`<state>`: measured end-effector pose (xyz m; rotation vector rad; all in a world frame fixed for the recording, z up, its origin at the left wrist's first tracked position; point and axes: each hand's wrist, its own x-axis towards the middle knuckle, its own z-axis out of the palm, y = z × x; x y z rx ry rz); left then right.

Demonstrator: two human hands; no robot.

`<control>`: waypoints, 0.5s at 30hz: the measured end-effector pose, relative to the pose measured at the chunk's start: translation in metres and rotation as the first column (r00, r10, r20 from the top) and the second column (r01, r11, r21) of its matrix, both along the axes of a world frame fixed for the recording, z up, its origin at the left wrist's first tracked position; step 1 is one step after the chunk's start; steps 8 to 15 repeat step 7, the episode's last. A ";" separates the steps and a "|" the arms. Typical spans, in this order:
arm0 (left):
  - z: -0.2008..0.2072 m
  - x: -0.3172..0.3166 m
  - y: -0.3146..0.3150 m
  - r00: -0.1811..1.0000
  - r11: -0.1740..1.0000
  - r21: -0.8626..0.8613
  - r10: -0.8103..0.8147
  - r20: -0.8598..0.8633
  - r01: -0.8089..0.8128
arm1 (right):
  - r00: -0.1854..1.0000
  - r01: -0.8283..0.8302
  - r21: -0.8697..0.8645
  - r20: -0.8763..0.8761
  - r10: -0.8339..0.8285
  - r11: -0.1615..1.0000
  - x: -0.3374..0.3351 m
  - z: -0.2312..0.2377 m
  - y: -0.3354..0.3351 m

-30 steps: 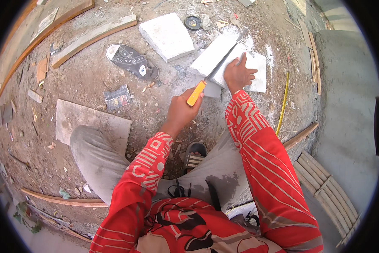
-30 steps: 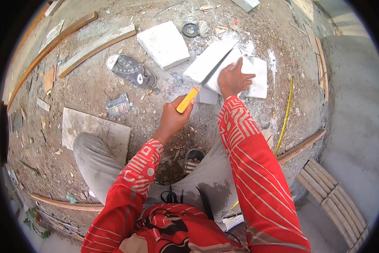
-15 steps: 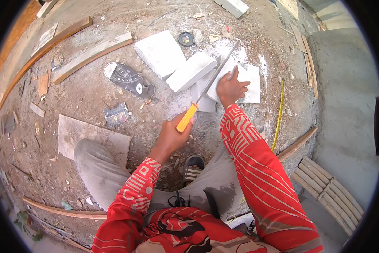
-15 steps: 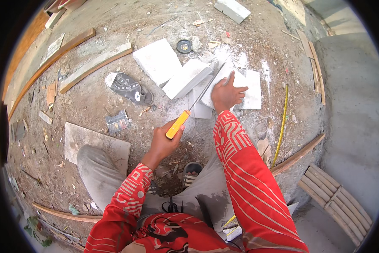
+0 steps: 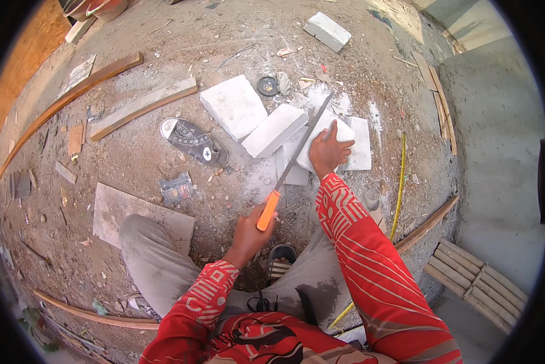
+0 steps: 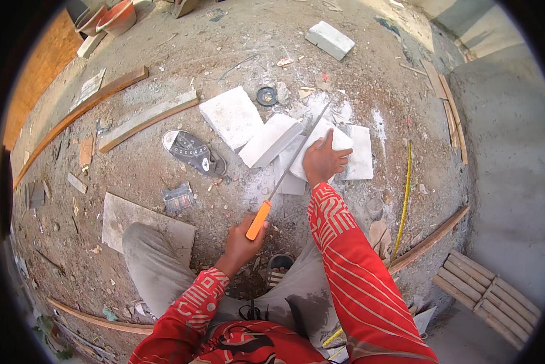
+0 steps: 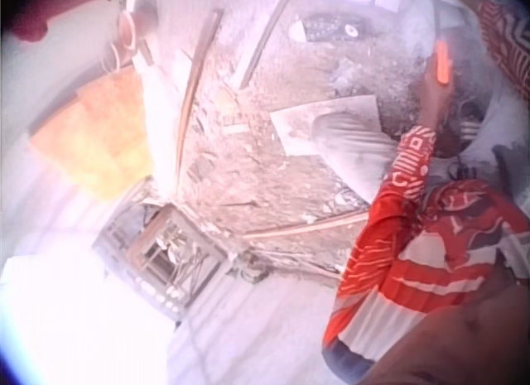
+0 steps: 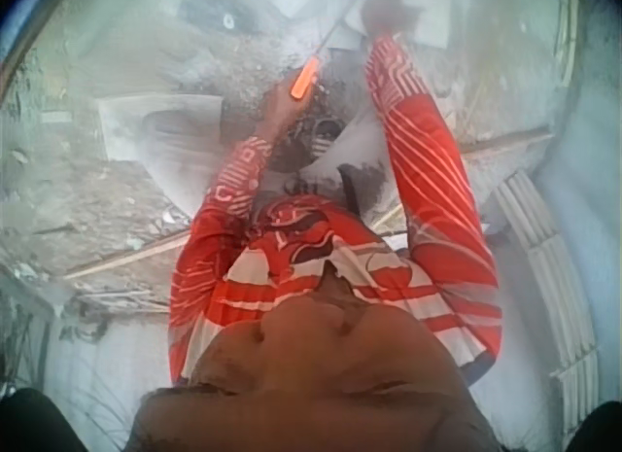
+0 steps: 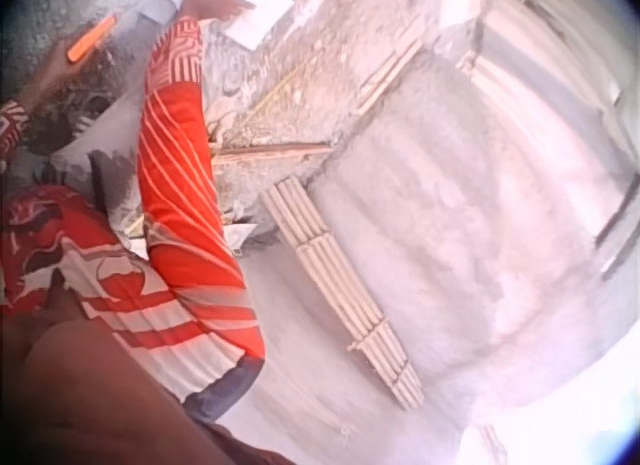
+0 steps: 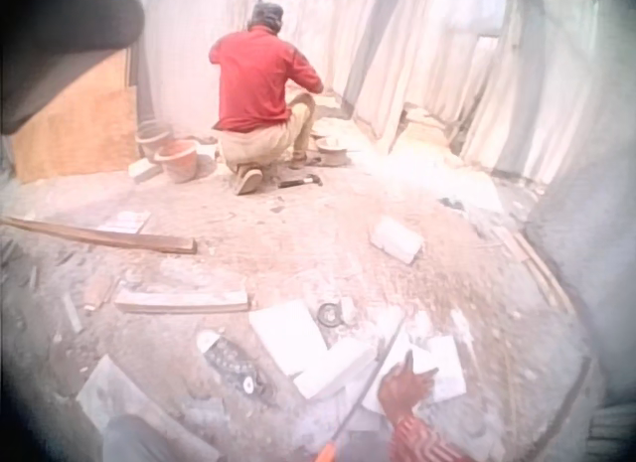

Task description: The person measures a brick with a tape measure, marks it, and then uses a hand saw to cut the brick while sitting on the floor.

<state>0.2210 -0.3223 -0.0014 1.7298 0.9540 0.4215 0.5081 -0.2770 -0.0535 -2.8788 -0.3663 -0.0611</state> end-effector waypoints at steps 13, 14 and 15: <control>0.027 -0.085 -0.029 0.970 0.994 -0.082 -0.095 -0.225 0.078 | 0.998 0.009 0.073 0.054 -0.013 0.997 0.013 -0.008 -0.012; 0.027 -0.085 -0.029 0.970 0.994 -0.082 -0.095 -0.225 0.078 | 0.998 0.009 0.073 0.054 -0.013 0.997 0.013 -0.008 -0.012; 0.027 -0.085 -0.029 0.970 0.994 -0.082 -0.095 -0.225 0.078 | 0.998 0.009 0.073 0.054 -0.013 0.997 0.013 -0.008 -0.012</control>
